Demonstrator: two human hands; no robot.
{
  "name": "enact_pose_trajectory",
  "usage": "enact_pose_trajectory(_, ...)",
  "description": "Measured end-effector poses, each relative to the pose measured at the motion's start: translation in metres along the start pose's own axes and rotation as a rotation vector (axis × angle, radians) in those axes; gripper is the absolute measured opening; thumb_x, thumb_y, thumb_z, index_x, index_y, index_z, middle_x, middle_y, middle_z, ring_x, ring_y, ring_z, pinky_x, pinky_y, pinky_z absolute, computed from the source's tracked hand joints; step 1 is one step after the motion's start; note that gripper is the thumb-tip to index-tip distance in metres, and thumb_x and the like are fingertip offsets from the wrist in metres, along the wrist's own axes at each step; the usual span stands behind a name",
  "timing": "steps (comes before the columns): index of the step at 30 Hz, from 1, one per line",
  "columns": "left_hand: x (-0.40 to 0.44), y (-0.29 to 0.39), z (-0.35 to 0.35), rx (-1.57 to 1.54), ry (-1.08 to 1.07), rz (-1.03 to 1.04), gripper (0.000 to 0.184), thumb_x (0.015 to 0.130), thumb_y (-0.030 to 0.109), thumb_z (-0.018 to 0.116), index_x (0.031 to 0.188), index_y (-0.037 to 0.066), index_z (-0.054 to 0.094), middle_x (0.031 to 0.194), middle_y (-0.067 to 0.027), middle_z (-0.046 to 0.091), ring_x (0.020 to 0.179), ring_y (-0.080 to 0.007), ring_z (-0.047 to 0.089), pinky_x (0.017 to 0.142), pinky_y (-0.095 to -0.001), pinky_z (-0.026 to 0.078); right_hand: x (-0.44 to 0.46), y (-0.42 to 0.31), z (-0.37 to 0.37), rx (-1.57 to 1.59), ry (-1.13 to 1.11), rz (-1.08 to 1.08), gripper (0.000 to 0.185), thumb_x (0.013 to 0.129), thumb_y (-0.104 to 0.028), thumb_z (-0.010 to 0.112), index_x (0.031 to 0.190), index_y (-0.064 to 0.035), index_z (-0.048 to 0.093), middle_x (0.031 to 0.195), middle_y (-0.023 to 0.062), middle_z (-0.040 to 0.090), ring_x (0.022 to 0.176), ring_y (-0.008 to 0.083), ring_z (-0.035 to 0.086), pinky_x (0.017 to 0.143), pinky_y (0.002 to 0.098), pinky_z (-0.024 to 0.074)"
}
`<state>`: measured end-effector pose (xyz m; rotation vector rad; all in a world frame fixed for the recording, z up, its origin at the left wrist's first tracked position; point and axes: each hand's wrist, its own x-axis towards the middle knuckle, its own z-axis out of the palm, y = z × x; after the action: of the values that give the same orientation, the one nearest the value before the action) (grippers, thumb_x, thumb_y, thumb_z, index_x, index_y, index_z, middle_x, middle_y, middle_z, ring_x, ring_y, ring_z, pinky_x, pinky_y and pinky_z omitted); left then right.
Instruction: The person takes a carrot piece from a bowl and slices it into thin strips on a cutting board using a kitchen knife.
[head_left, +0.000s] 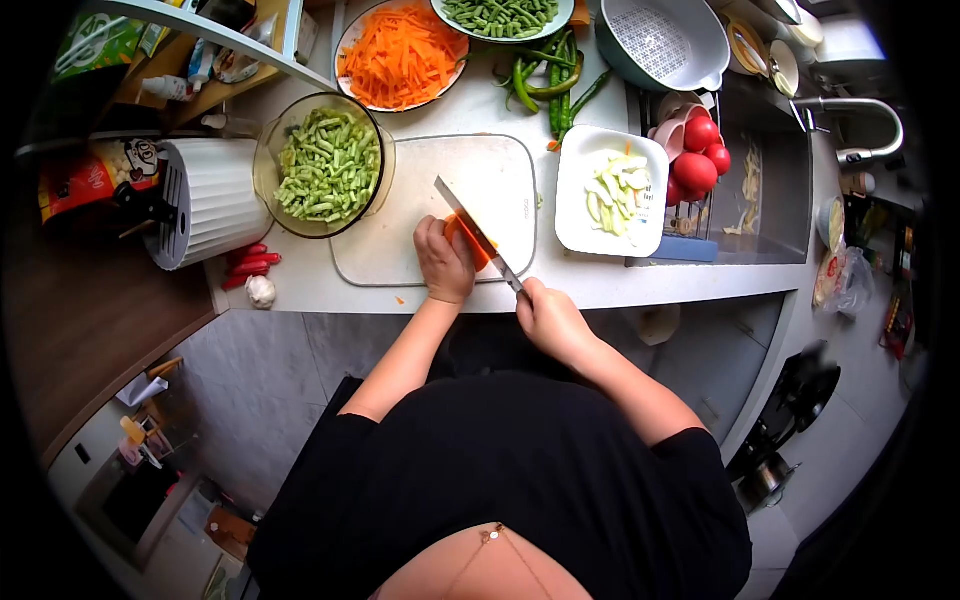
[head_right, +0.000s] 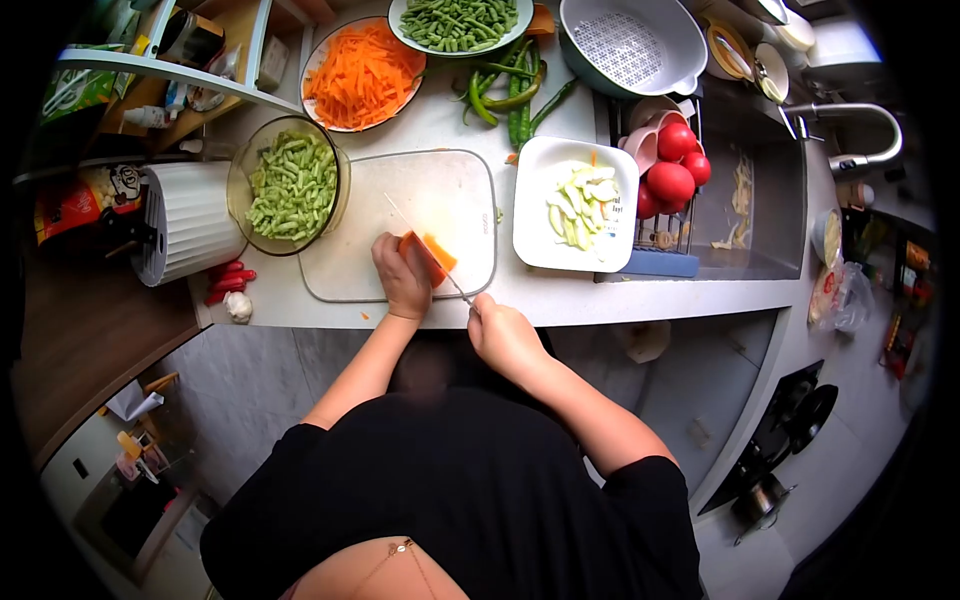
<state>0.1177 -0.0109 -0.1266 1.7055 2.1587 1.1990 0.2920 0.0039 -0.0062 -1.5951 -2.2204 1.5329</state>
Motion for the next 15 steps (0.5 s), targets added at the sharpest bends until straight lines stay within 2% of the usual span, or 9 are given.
enact_pose_trajectory(9,0.003,0.0,-0.003,0.036,-0.015,0.017,0.031,0.088,0.009,0.053,0.114,-0.001,0.041,0.115,-0.0227,0.045,0.099,-0.04,0.047,0.088,-0.0465,0.04,0.033,-0.009,-0.006,0.083,-0.055,0.026,0.012,0.088,-0.009,0.051,0.088,0.0028,0.05,0.068,0.0286,0.057,0.068,0.0476,0.057,0.062,0.0504,0.0447)
enact_pose_trajectory(13,0.006,0.0,-0.006,0.037,-0.01,0.016,0.034,0.085,0.009,0.055,0.115,-0.001,0.041,0.114,-0.0226,0.046,0.098,-0.0396,0.048,0.088,-0.0459,0.041,0.004,0.011,-0.005,0.058,-0.079,0.032,0.014,0.087,-0.01,0.054,0.093,0.0024,0.053,0.071,0.0292,0.058,0.071,0.0479,0.058,0.062,0.0494,0.046)
enact_pose_trajectory(15,0.007,0.002,-0.007,0.015,-0.02,0.024,0.035,0.084,0.009,0.056,0.115,-0.001,0.041,0.114,-0.0225,0.046,0.098,-0.0395,0.048,0.088,-0.0454,0.041,0.011,0.01,-0.005,0.045,-0.087,0.04,0.014,0.087,-0.01,0.052,0.091,0.0034,0.051,0.071,0.0306,0.058,0.071,0.0489,0.058,0.065,0.0519,0.0459)
